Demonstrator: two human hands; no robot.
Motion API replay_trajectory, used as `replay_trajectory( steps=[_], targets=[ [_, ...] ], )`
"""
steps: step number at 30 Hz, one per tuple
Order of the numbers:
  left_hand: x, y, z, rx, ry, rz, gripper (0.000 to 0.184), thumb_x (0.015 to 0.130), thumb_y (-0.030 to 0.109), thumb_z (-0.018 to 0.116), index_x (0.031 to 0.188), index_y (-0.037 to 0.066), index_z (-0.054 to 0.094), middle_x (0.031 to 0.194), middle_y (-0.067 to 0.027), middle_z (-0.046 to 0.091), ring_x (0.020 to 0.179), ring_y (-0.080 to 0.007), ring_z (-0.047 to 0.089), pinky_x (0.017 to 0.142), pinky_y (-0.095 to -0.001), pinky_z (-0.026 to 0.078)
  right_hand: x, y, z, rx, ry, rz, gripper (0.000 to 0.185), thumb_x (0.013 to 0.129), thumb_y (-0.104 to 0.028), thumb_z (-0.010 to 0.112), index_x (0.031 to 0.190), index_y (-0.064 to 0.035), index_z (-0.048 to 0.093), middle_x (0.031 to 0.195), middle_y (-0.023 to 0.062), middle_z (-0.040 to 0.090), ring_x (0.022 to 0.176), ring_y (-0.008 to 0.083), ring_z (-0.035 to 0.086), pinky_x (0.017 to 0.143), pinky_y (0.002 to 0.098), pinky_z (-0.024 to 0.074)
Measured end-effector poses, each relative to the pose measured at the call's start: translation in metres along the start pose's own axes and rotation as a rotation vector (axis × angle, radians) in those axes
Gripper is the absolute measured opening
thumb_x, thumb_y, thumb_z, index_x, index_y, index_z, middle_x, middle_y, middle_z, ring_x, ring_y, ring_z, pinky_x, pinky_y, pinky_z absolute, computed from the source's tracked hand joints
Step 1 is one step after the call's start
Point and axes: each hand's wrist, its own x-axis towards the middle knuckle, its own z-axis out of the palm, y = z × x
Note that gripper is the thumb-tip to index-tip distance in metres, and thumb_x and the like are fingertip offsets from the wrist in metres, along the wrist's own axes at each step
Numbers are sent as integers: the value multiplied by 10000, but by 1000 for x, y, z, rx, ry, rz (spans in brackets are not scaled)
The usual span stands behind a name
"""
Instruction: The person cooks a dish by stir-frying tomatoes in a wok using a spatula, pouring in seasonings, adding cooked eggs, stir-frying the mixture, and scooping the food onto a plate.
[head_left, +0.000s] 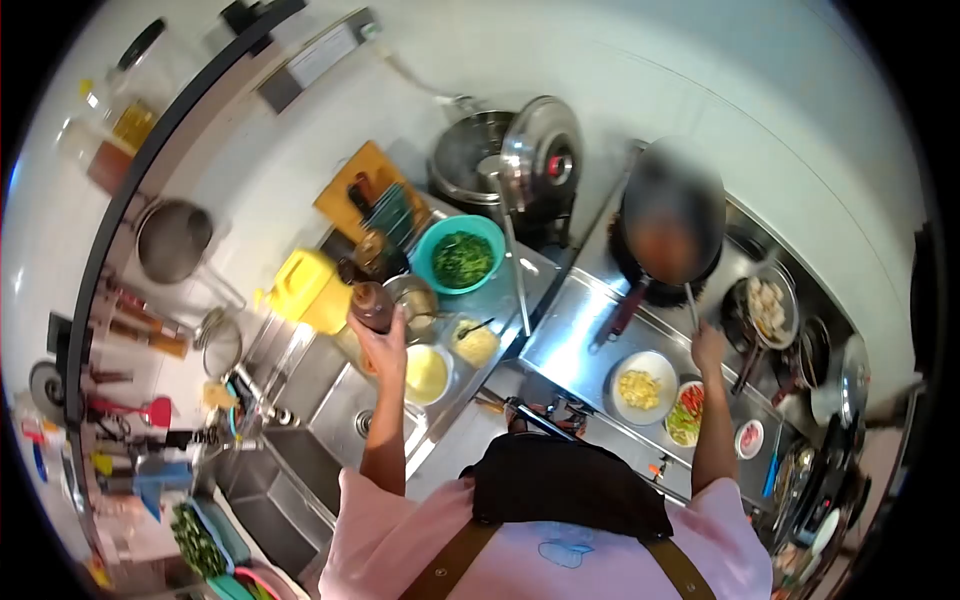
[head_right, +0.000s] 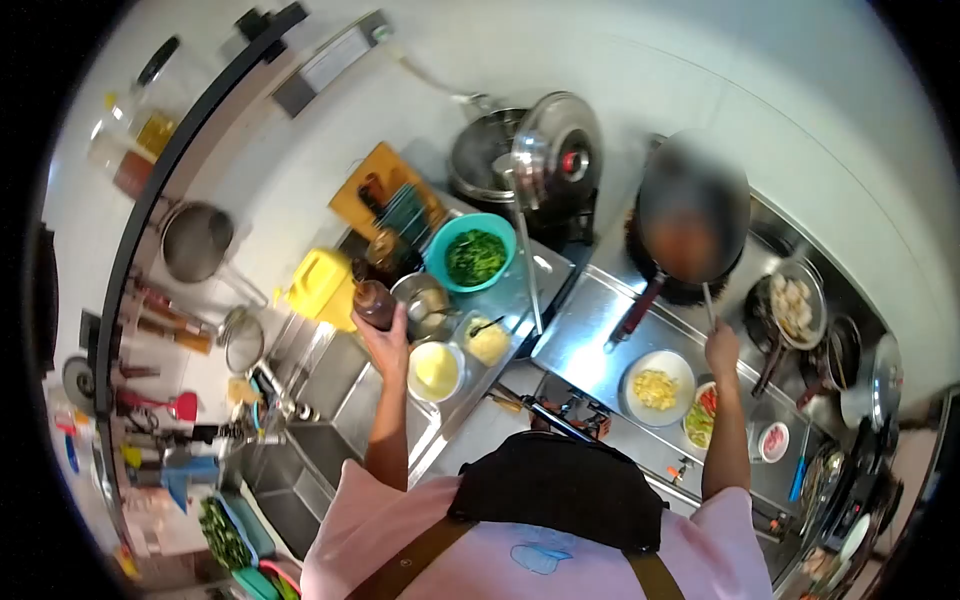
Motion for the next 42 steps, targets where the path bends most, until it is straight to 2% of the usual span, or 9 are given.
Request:
replay_trajectory(
  steps=[5, 10, 15, 20, 23, 27, 33, 38, 42],
  targets=[
    [55, -101, -46, -6, 285, -25, 695, 831, 147, 776, 1364, -7, 356, 1250, -178, 521, 1137, -270, 531, 1001, -388, 419, -11, -9, -5, 22, -37, 31, 369, 831, -82, 606, 1186, 13, 638, 955, 287, 666, 897, 452, 643, 789, 474, 507],
    [72, -239, -34, -123, 301, -118, 694, 802, 115, 795, 1339, -5, 371, 1232, -171, 532, 1127, -268, 543, 992, -380, 436, -12, -5, 3, 73, 5, 1, 320, 844, -98, 626, 1151, -10, 646, 934, 276, 668, 901, 453, 644, 781, 480, 514],
    [63, -266, -27, -11, 220, -198, 685, 788, 150, 818, 1324, 10, 415, 1215, -159, 571, 1119, -287, 571, 980, -395, 455, -11, 0, 2, 96, -19, 47, 319, 840, -109, 646, 1136, 9, 651, 951, 257, 681, 909, 422, 660, 786, 452, 520],
    [36, -190, -16, 347, 463, -186, 656, 791, 83, 743, 1325, -48, 383, 1378, -283, 381, 1253, -420, 383, 1088, -483, 290, -27, -13, -4, 126, 40, 68, 337, 848, -89, 638, 1170, 8, 634, 965, 259, 681, 913, 421, 665, 785, 437, 517],
    [39, -182, 19, -117, 222, -210, 621, 814, 47, 702, 1342, -20, 382, 1316, -229, 482, 1209, -346, 477, 1071, -448, 338, -38, -25, -11, 97, 14, 161, 355, 859, -95, 629, 1200, 3, 625, 973, 263, 680, 923, 418, 668, 793, 437, 517],
    [93, -214, 58, 133, 151, -339, 723, 784, 84, 751, 1391, -10, 370, 1293, -235, 564, 1200, -349, 560, 1032, -389, 404, -23, -24, 16, 121, 58, 174, 400, 871, -126, 631, 1256, -20, 611, 928, 249, 686, 863, 385, 677, 774, 434, 518],
    [105, -213, 58, 255, 263, -344, 527, 754, 146, 796, 1230, 44, 594, 1079, -213, 694, 992, -401, 650, 889, -443, 486, -4, 3, 66, 86, 138, 153, 451, 878, -139, 633, 1301, 6, 570, 872, 232, 695, 754, 326, 690, 704, 424, 530],
    [93, -161, 19, -87, 304, -94, 350, 830, 71, 750, 1114, -72, 605, 1007, -114, 701, 874, -198, 662, 833, -340, 524, 0, -18, 44, -96, 103, 58, 426, 867, -121, 618, 1265, 27, 583, 938, 264, 683, 851, 385, 676, 775, 436, 526],
    [78, -46, -10, -694, 419, -199, 443, 904, 215, 721, 1225, -40, 553, 1166, -142, 638, 985, -232, 640, 904, -398, 533, -7, -106, 18, 270, 216, -74, 356, 874, -79, 585, 1216, 10, 624, 995, 258, 674, 921, 405, 650, 813, 447, 516]
  ],
)
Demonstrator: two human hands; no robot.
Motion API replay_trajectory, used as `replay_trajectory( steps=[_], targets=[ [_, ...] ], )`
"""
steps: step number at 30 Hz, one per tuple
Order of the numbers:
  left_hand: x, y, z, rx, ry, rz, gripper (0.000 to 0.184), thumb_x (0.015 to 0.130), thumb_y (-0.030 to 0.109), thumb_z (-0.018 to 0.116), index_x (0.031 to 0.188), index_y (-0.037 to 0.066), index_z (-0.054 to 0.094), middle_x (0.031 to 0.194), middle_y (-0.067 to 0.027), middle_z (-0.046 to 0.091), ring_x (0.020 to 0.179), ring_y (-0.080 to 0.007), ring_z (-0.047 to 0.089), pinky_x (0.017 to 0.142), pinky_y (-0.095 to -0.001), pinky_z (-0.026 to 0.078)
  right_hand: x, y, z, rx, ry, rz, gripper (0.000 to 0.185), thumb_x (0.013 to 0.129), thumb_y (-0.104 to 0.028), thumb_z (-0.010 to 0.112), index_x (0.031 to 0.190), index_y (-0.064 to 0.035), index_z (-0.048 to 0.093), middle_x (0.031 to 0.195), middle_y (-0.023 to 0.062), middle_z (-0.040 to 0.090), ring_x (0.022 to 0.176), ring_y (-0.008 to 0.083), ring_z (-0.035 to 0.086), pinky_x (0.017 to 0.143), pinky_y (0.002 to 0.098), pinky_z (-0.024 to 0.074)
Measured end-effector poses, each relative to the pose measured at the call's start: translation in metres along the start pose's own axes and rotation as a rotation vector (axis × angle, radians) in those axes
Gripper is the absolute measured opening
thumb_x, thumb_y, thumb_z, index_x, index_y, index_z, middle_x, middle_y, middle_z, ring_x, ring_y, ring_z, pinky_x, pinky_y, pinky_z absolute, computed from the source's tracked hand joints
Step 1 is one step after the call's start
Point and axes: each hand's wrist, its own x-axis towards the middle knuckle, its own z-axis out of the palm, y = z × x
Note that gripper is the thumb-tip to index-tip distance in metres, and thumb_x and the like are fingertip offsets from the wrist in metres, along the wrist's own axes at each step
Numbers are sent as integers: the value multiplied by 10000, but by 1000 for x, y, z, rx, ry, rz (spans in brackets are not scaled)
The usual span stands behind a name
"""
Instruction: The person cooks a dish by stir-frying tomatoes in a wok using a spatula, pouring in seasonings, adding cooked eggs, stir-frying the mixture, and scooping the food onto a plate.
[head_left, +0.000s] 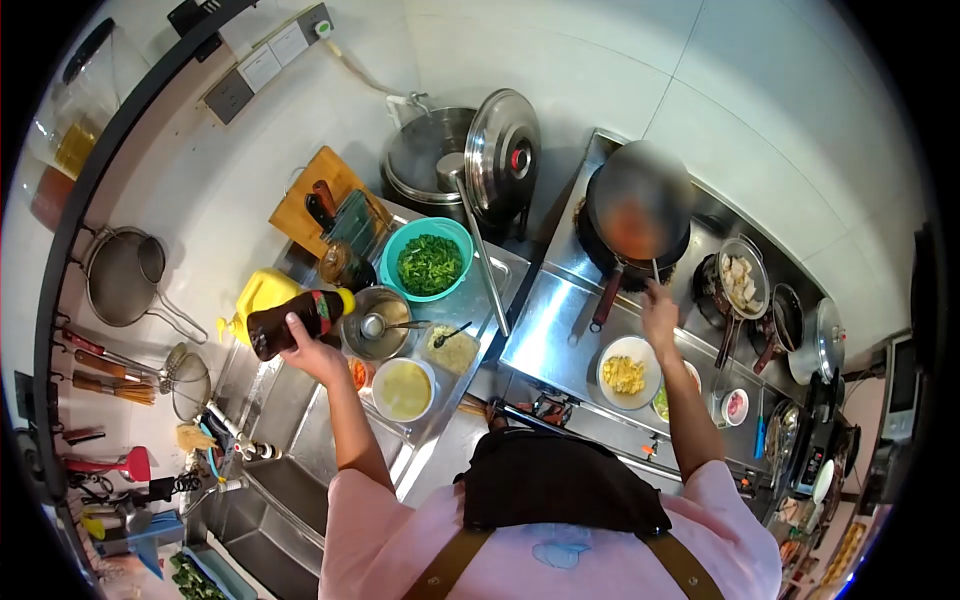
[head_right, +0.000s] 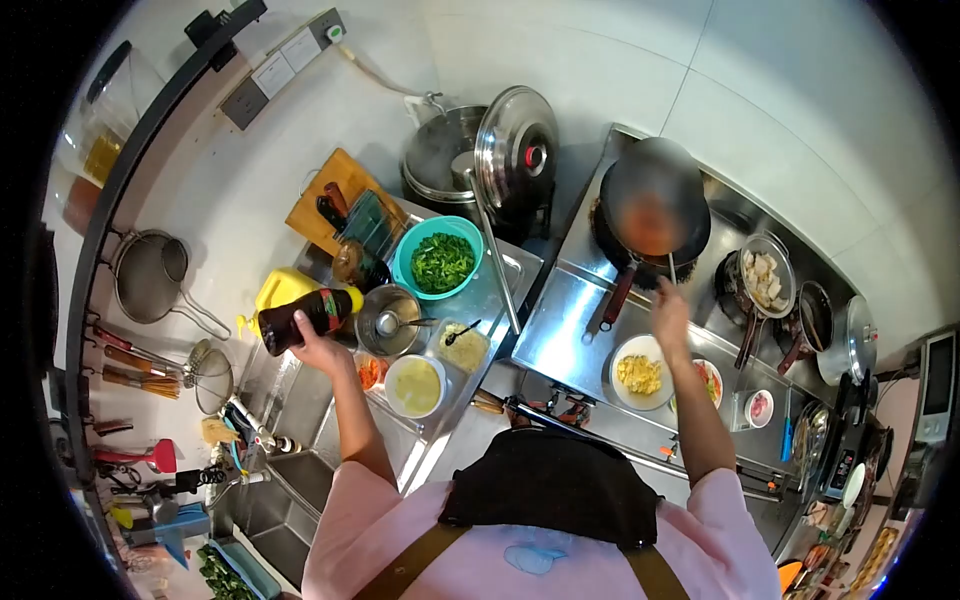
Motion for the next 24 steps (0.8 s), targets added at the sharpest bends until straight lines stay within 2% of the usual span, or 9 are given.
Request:
replay_trajectory(
  steps=[3, 7, 12, 16, 18, 19, 21, 22, 24],
  targets=[
    [-47, 29, 32, -345, -144, -363, 540, 928, 329, 680, 1344, 53, 473, 1283, -109, 575, 1159, -266, 577, 1022, -444, 468, -9, -86, 23, 384, -394, 33, 368, 970, -303, 574, 1223, -46, 647, 866, 69, 700, 680, 124, 636, 630, 280, 506],
    [-127, 8, 75, -489, -343, -636, 542, 939, 390, 650, 1352, 82, 479, 1309, -95, 566, 1188, -253, 560, 1045, -445, 447, -32, -205, 35, 1051, -768, 365, 625, 963, -612, 457, 1087, -21, 617, 822, 63, 658, 579, 115, 613, 495, 248, 527],
    [-223, -5, 129, -422, -648, -722, 404, 948, 264, 658, 1279, 69, 535, 1236, -62, 602, 1105, -215, 591, 1001, -403, 483, -25, -183, 39, 1117, -425, 500, 542, 1015, -523, 366, 870, -36, 553, 547, 44, 472, 400, 144, 469, 370, 294, 330],
    [-267, -28, 171, -375, -695, -836, 377, 930, 237, 684, 1239, 67, 550, 1177, -60, 610, 1070, -211, 601, 982, -400, 497, -19, -116, 27, 1539, -273, 807, 356, 999, -303, 388, 1057, -19, 595, 732, 102, 608, 482, 160, 550, 421, 283, 461],
    [-287, -18, 208, -430, -700, -862, 388, 921, 167, 690, 1261, 63, 535, 1176, -66, 615, 1045, -213, 611, 960, -408, 509, -14, -61, 27, 1192, -178, 535, 325, 1004, -227, 433, 1158, 16, 584, 885, 172, 661, 676, 293, 673, 564, 343, 555],
    [-296, -16, 227, -450, -725, -825, 373, 920, 138, 685, 1253, 61, 537, 1154, -72, 625, 1012, -214, 624, 935, -410, 519, -5, -13, 42, 625, -42, 249, 304, 956, -203, 533, 1187, -12, 587, 1031, 203, 653, 881, 393, 654, 762, 443, 550],
    [-311, -23, 265, -435, -836, -686, 404, 898, 59, 688, 1266, 30, 525, 1166, -66, 620, 1000, -194, 618, 925, -374, 513, -1, 18, -6, -126, 160, 194, 346, 845, -132, 596, 1180, -45, 610, 1191, 207, 601, 1131, 387, 558, 937, 456, 473],
    [-320, -32, 286, -413, -881, -640, 409, 884, 39, 699, 1256, 25, 531, 1156, -63, 623, 993, -182, 615, 920, -357, 507, -3, 25, -18, -173, 253, 264, 340, 820, -84, 564, 1151, -26, 618, 1134, 233, 630, 1082, 409, 588, 920, 473, 481],
    [-339, -58, 324, -316, -967, -549, 420, 859, 28, 725, 1240, 23, 547, 1145, -50, 628, 987, -169, 609, 917, -332, 495, -3, 81, -4, 86, 16, 381, 330, 811, -74, 553, 1130, -18, 622, 1076, 257, 646, 1042, 438, 602, 903, 498, 486]
  ],
)
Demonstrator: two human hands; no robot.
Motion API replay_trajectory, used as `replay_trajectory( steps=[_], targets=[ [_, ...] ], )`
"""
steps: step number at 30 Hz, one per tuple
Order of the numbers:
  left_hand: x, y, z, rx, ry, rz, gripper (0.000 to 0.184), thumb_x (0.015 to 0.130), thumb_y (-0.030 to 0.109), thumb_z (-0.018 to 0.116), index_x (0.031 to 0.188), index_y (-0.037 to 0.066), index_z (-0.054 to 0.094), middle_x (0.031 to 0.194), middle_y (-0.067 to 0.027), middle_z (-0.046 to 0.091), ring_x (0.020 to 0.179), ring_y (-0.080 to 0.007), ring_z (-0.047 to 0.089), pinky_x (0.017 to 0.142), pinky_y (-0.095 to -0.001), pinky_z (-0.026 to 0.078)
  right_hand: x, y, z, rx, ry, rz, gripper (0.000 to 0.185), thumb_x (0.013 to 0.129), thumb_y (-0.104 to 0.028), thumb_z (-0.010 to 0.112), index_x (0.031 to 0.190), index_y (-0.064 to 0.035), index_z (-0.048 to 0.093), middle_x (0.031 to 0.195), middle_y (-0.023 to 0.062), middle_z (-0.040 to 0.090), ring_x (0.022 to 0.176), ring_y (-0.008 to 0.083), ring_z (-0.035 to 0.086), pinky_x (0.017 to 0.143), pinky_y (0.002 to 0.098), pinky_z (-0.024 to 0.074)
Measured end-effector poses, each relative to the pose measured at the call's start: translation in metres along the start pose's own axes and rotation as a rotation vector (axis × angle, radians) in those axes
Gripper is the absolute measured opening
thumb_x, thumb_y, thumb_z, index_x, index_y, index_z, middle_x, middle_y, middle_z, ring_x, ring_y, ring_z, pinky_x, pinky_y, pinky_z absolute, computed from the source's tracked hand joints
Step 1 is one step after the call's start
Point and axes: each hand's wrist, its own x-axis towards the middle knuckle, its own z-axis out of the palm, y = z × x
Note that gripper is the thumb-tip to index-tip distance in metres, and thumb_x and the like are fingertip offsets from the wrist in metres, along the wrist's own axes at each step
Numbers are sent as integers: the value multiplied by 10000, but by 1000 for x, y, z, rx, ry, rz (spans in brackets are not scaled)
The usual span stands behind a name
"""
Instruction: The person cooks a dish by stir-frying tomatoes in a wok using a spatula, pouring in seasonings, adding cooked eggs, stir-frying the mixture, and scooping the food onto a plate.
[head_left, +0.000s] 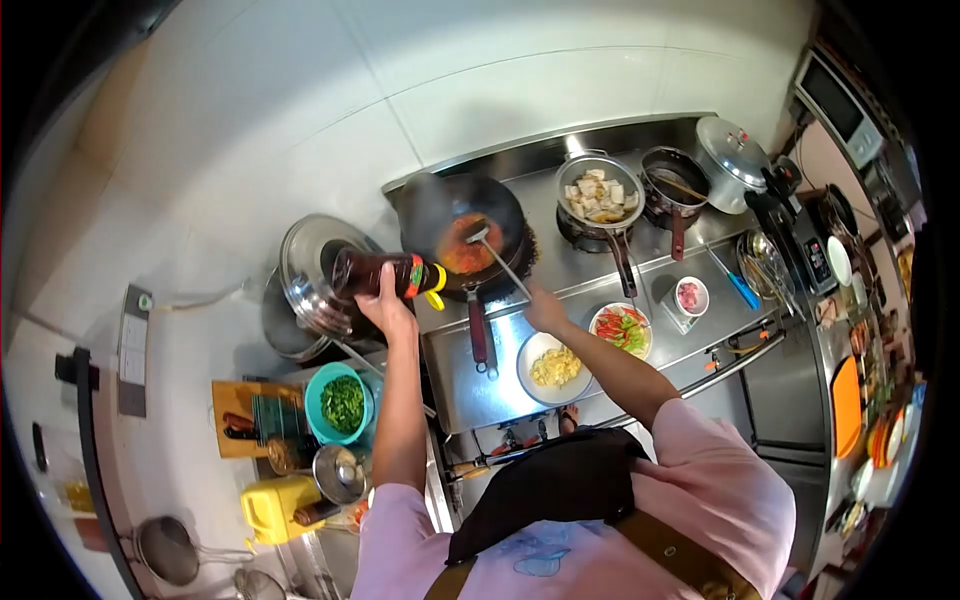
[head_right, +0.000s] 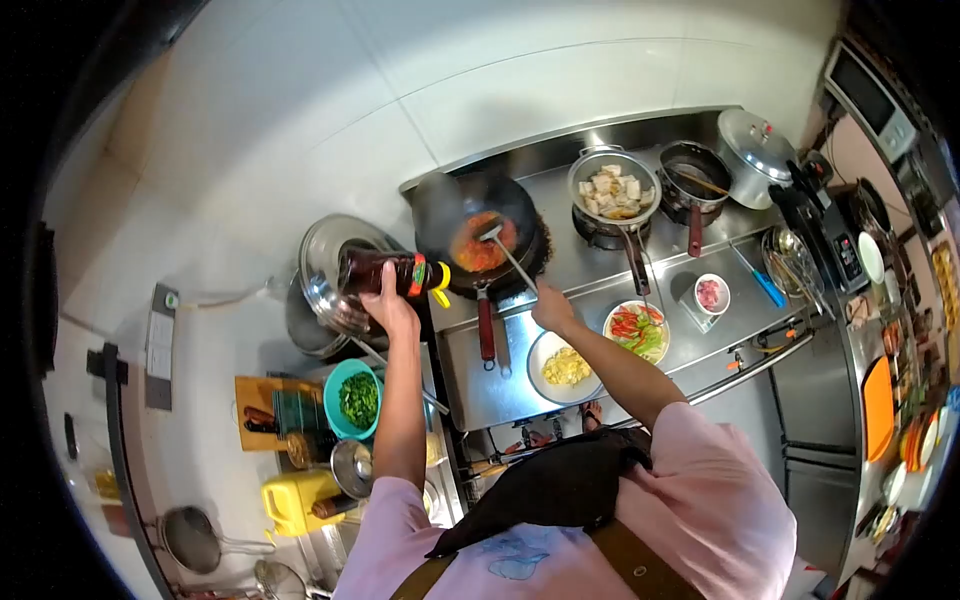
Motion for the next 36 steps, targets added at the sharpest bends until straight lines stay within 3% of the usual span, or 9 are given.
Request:
replay_trajectory(
  steps=[1, 6, 10, 18, 24, 27, 29, 31, 36],
  targets=[
    [14, -15, 14, 87, -20, 4, 427, 850, 36, 741, 1234, 27, 556, 1144, -40, 629, 989, -167, 605, 919, -323, 488, 9, 19, 4, 109, -135, 59, 326, 807, -69, 548, 1119, -14, 624, 1047, 269, 654, 1022, 453, 608, 894, 510, 489],
    [65, -60, 89, 148, -85, 107, 418, 809, 33, 777, 1167, 9, 563, 1089, -71, 645, 957, -174, 609, 887, -320, 491, 9, 21, -31, 242, -6, 48, 546, 832, -52, 545, 1376, -38, 510, 1071, 325, 630, 1027, 464, 615, 931, 466, 490],
    [98, -53, 137, 136, -91, 202, 394, 806, 53, 789, 1130, 1, 571, 1049, -80, 664, 894, -180, 629, 816, -322, 519, 23, 9, -51, 294, 33, 38, 517, 850, -42, 536, 1366, -25, 514, 1070, 328, 628, 1017, 472, 614, 924, 471, 491],
    [95, -49, 117, 119, -76, 202, 382, 839, 54, 765, 1158, -7, 565, 1099, -83, 643, 929, -182, 624, 857, -335, 527, 33, 26, -31, 101, -136, 49, 490, 821, -16, 550, 1310, -14, 539, 1049, 305, 649, 1006, 470, 620, 904, 492, 490],
    [84, -27, 70, -201, 129, 51, 380, 879, 120, 736, 1189, -4, 555, 1143, -88, 623, 962, -218, 627, 882, -383, 547, 26, 26, 2, -205, 95, -134, 453, 858, -103, 575, 1306, -36, 573, 1041, 280, 653, 954, 433, 631, 842, 469, 524],
    [78, -18, 9, -420, 243, -165, 424, 877, 203, 750, 1217, 28, 568, 1179, -92, 638, 1048, -228, 629, 967, -425, 518, 26, -16, 10, 41, -39, -327, 427, 937, -304, 587, 1273, -42, 567, 1116, 185, 655, 950, 365, 621, 856, 420, 511],
    [54, 1, -22, -539, 251, -244, 404, 902, 247, 721, 1221, 49, 574, 1197, -85, 647, 1065, -229, 629, 1010, -437, 484, 10, -88, 1, 1006, -672, 317, 629, 967, -575, 484, 1286, -38, 551, 1186, 148, 619, 1024, 289, 599, 891, 405, 489],
    [9, 35, -64, -555, 173, -184, 376, 920, 219, 698, 1233, 53, 572, 1202, -88, 641, 1085, -223, 619, 1001, -427, 487, -18, -180, 3, 1282, -588, 483, 771, 949, -700, 381, 1246, -14, 570, 1156, 96, 619, 1025, 230, 588, 884, 381, 495],
    [-68, 114, -140, -24, 227, 114, 416, 901, 76, 697, 1277, 40, 524, 1191, -65, 619, 1056, -190, 604, 952, -361, 498, -64, -233, 19, 731, -933, -77, 766, 991, -626, 374, 1456, -16, 407, 1457, 131, 448, 1308, 230, 461, 1032, 375, 419]
  ],
)
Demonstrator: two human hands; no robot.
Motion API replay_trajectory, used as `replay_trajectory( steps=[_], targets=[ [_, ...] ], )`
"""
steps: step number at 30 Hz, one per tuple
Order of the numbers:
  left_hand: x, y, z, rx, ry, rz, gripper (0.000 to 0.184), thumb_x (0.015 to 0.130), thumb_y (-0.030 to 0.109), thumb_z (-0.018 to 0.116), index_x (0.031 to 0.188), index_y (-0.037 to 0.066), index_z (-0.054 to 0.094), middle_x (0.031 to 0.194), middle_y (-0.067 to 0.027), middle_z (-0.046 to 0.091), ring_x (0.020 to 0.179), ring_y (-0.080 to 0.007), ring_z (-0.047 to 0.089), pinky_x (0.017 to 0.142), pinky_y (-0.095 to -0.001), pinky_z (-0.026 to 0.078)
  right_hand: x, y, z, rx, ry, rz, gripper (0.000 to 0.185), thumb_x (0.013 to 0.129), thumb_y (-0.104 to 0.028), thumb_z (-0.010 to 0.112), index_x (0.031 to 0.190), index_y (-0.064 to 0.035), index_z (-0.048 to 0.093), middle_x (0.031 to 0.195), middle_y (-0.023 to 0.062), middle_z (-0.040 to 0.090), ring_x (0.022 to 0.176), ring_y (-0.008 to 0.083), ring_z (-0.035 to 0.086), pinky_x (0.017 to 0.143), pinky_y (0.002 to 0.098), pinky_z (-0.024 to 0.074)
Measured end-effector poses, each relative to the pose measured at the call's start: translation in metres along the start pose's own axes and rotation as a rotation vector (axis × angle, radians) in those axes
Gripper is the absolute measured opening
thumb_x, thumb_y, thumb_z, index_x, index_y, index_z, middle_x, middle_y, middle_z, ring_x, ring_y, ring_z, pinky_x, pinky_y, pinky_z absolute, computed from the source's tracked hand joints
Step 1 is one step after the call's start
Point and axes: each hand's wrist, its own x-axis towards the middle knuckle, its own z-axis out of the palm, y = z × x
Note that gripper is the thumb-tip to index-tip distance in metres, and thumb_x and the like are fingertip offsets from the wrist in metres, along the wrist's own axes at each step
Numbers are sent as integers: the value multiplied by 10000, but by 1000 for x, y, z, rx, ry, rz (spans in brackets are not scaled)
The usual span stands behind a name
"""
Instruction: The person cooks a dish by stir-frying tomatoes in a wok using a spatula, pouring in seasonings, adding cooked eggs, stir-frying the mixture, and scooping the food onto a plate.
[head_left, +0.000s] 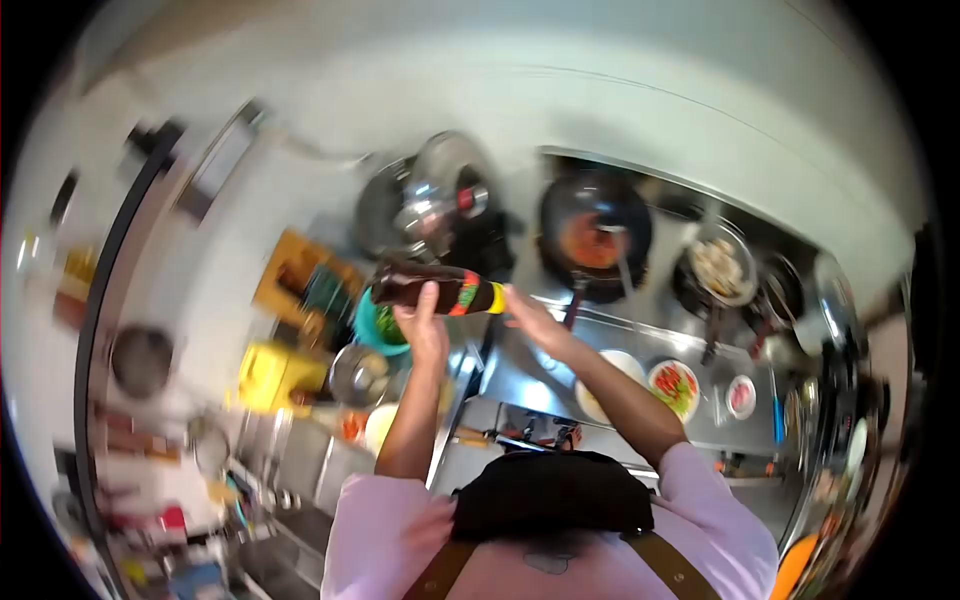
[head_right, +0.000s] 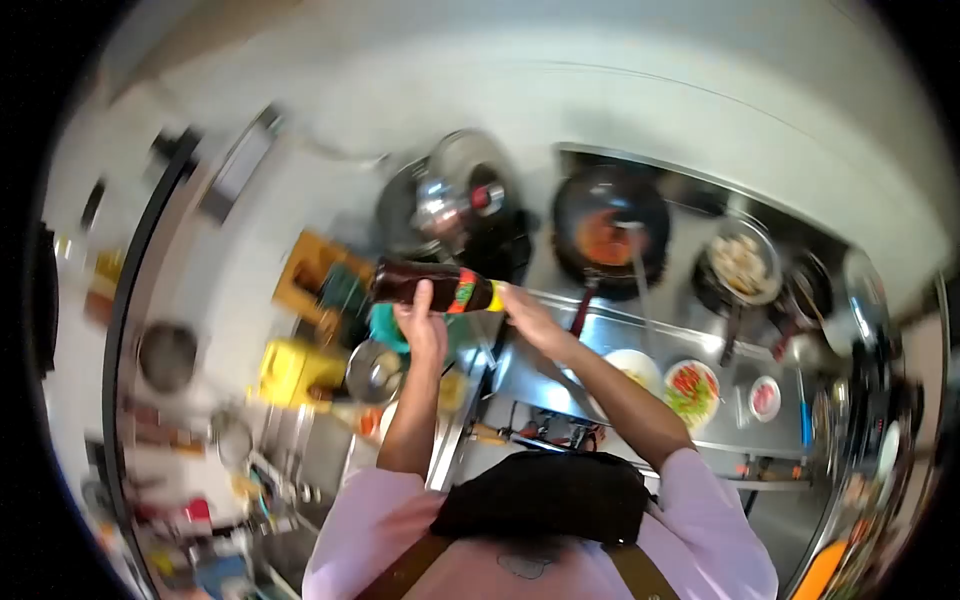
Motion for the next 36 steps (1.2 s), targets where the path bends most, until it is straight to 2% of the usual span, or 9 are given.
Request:
replay_trajectory(
  steps=[3, 5, 9, 14, 21, 23, 26, 29, 36],
  targets=[
    [-15, 58, -75, 507, 204, 151, 438, 828, 92, 785, 1203, 10, 573, 1120, -62, 645, 983, -154, 612, 912, -309, 483, -2, 40, 5, -226, -88, -73, 621, 1027, -476, 441, 1443, -15, 444, 1439, 107, 505, 1295, 203, 476, 1054, 330, 387],
    [-16, 97, -132, 673, 293, 208, 455, 792, 76, 815, 1177, 21, 578, 1092, -65, 654, 980, -148, 615, 898, -299, 490, -16, 43, -16, -149, -146, 63, 615, 1004, -463, 504, 1429, -21, 468, 1325, 64, 585, 1107, 151, 564, 905, 305, 470],
    [9, 141, -207, 773, 568, 494, 424, 834, 136, 791, 1173, 11, 570, 1093, -79, 646, 939, -181, 610, 878, -327, 484, -40, 54, -45, -171, 70, 94, 577, 993, -420, 544, 1390, -3, 496, 1165, 60, 645, 923, 125, 604, 759, 257, 500],
    [61, 79, -355, 671, 668, 439, 482, 837, 129, 778, 1215, -13, 514, 1096, -104, 644, 962, -214, 615, 889, -322, 483, -47, 63, -52, -166, 112, 125, 522, 1000, -335, 552, 1395, -1, 481, 1126, 57, 651, 884, 113, 619, 732, 260, 508],
    [53, 26, -395, 867, 733, 298, 739, 808, 63, 778, 1410, -18, 357, 1258, -187, 594, 1093, -291, 587, 988, -364, 436, -73, 66, -49, -179, 206, 174, 510, 988, -257, 562, 1408, 14, 458, 1109, 104, 666, 873, 138, 637, 733, 264, 512],
    [38, 26, -354, 865, 913, 148, 770, 814, 3, 734, 1447, -31, 296, 1382, -234, 503, 1244, -305, 521, 1062, -372, 378, -87, 61, -52, -199, 248, 193, 514, 982, -239, 564, 1411, 18, 449, 1111, 110, 666, 876, 144, 640, 736, 267, 513],
    [24, 8, -327, 702, 744, 262, 731, 785, -28, 693, 1415, -35, 322, 1445, -215, 429, 1358, -308, 407, 1125, -371, 304, -92, 74, -64, -167, 316, 181, 530, 971, -208, 566, 1428, 21, 428, 1113, 117, 666, 879, 146, 644, 742, 271, 515],
    [53, 13, -317, 1071, 692, 107, 702, 771, -3, 737, 1372, -29, 377, 1413, -217, 453, 1313, -305, 456, 1100, -358, 333, -94, 69, -54, -173, 320, 162, 516, 969, -197, 575, 1426, 4, 443, 1100, 116, 670, 875, 146, 648, 734, 265, 518],
    [86, 15, -335, 1102, 511, 146, 637, 718, 168, 845, 1256, 25, 534, 1099, -164, 675, 1036, -303, 642, 936, -371, 469, -77, 61, -23, -144, 234, 112, 487, 974, -194, 581, 1410, -9, 468, 1100, 103, 680, 879, 148, 651, 727, 260, 517]
  ],
)
